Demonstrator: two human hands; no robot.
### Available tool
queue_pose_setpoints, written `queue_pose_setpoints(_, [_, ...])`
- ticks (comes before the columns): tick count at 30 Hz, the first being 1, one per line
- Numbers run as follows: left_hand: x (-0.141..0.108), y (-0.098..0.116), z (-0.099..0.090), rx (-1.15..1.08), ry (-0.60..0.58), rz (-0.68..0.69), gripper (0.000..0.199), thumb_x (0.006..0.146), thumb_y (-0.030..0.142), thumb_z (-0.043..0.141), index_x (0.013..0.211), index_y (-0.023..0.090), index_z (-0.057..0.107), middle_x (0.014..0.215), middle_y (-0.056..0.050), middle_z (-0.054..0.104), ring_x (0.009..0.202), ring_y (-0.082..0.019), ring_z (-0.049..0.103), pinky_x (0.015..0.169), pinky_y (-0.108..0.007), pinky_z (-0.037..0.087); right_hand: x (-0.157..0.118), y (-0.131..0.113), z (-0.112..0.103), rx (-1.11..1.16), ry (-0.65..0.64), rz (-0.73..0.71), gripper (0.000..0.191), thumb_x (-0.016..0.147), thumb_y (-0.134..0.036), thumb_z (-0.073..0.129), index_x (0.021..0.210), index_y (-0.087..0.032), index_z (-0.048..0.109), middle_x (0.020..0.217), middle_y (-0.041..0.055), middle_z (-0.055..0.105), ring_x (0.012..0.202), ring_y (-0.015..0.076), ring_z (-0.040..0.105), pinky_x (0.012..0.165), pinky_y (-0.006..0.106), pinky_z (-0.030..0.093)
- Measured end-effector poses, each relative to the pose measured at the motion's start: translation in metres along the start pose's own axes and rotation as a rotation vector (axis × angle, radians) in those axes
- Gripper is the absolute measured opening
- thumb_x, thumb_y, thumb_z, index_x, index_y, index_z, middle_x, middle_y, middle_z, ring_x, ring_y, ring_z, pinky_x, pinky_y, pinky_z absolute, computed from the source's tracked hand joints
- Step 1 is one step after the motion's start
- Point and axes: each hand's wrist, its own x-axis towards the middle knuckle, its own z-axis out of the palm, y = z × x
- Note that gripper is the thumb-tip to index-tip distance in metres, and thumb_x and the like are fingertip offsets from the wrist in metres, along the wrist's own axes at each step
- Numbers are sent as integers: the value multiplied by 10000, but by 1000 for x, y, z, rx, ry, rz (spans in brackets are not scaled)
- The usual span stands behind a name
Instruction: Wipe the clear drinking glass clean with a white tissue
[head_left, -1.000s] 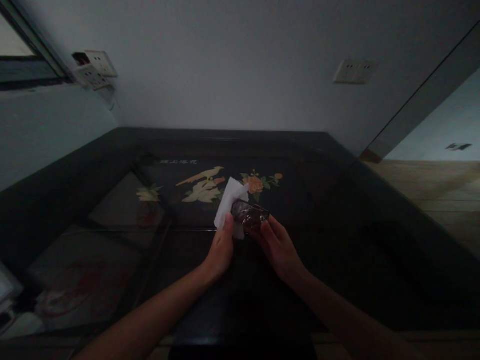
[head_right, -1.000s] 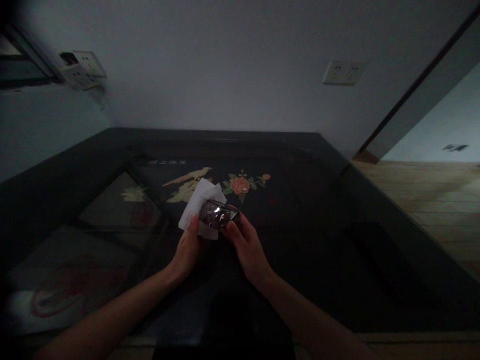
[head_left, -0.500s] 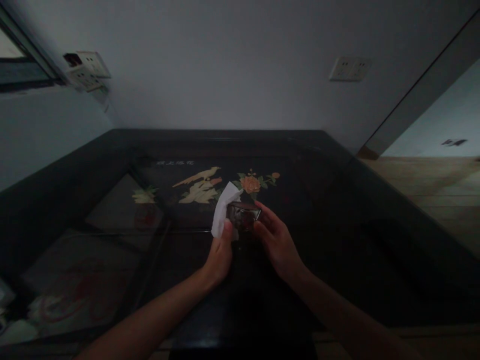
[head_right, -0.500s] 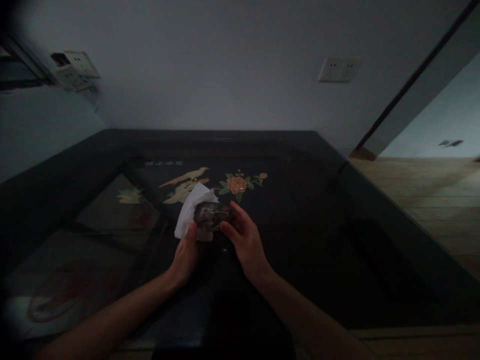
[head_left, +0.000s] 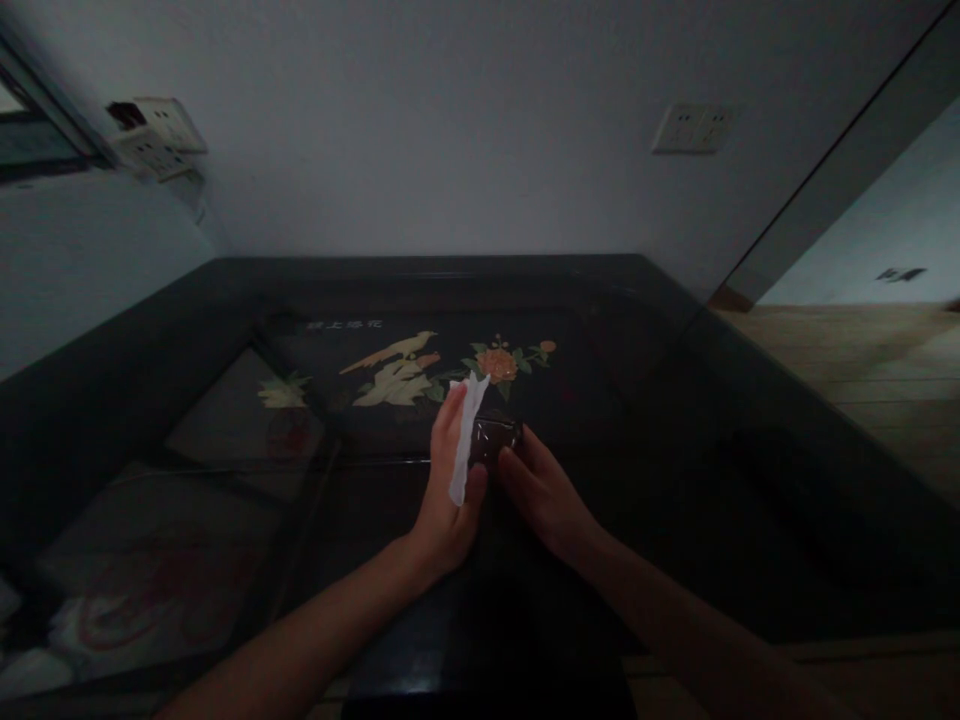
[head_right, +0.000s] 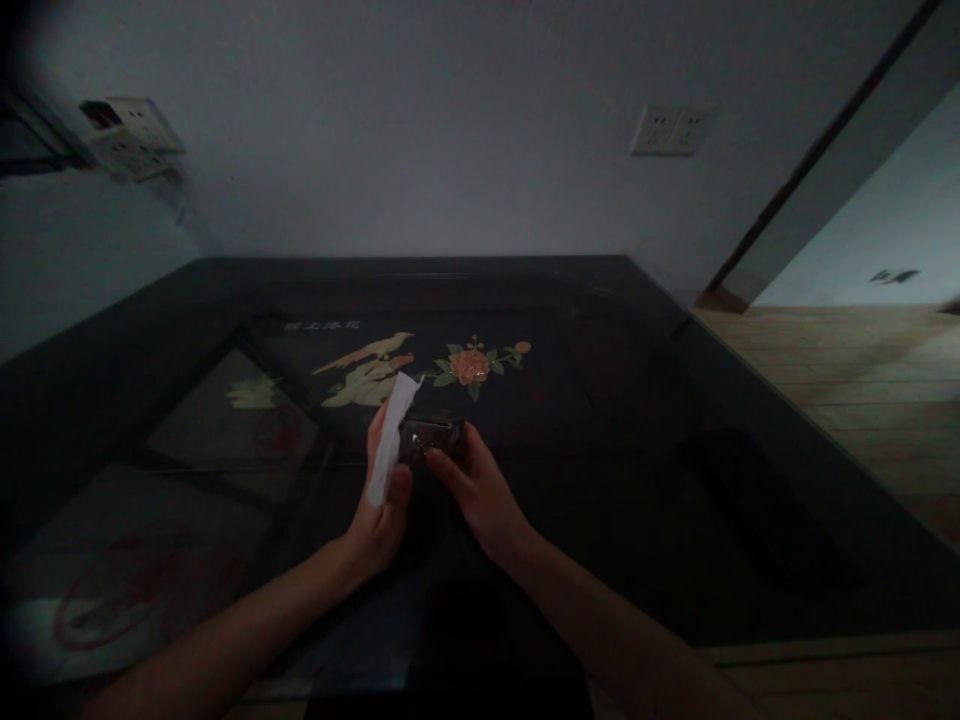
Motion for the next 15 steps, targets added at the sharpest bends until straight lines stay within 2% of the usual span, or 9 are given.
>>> queue_pose_setpoints(4, [2, 5, -3, 192, -52, 173, 586, 969, 464, 246, 1500, 250, 123, 1560, -106, 176, 1453, -264, 112, 1165, -492, 159, 1, -3, 0, -17, 20, -26, 443, 735, -402, 740, 1128, -257, 594, 1164, 35, 655, 1118, 229, 572, 1024, 397, 400])
queue_pose_setpoints(7, [2, 7, -4, 367, -125, 291, 576, 978, 378, 268, 1505, 201, 116, 1517, -140, 292, 1452, -253, 122, 1168, -493, 96, 2, -6, 2, -29, 71, -17, 442, 704, -354, 769, 1104, -248, 614, 1154, 28, 662, 1130, 238, 565, 1018, 388, 409])
queue_pose_setpoints(10, [3, 8, -5, 444, -163, 385, 589, 971, 299, 310, 1506, 160, 107, 1467, -160, 387, 1444, -245, 160, 1170, -478, 81, 3, -6, 4, -16, 122, 26, 388, 695, -358, 772, 1037, -225, 645, 1091, 35, 688, 1089, 250, 588, 965, 385, 451])
queue_pose_setpoints(13, [6, 7, -7, 390, -142, 376, 558, 976, 298, 301, 1500, 181, 150, 1474, -151, 377, 1432, -243, 201, 1165, -480, 132, 2, -6, 5, 13, 134, 23, 401, 671, -347, 793, 1025, -220, 655, 1065, 36, 697, 1057, 247, 604, 920, 365, 477])
queue_pose_setpoints(15, [7, 6, -8, 271, -97, 276, 536, 980, 363, 287, 1486, 207, 206, 1504, -140, 325, 1421, -249, 229, 1154, -477, 194, 1, -5, 5, 44, 119, 19, 414, 660, -337, 805, 1028, -220, 659, 1052, 35, 702, 1029, 240, 619, 926, 363, 472])
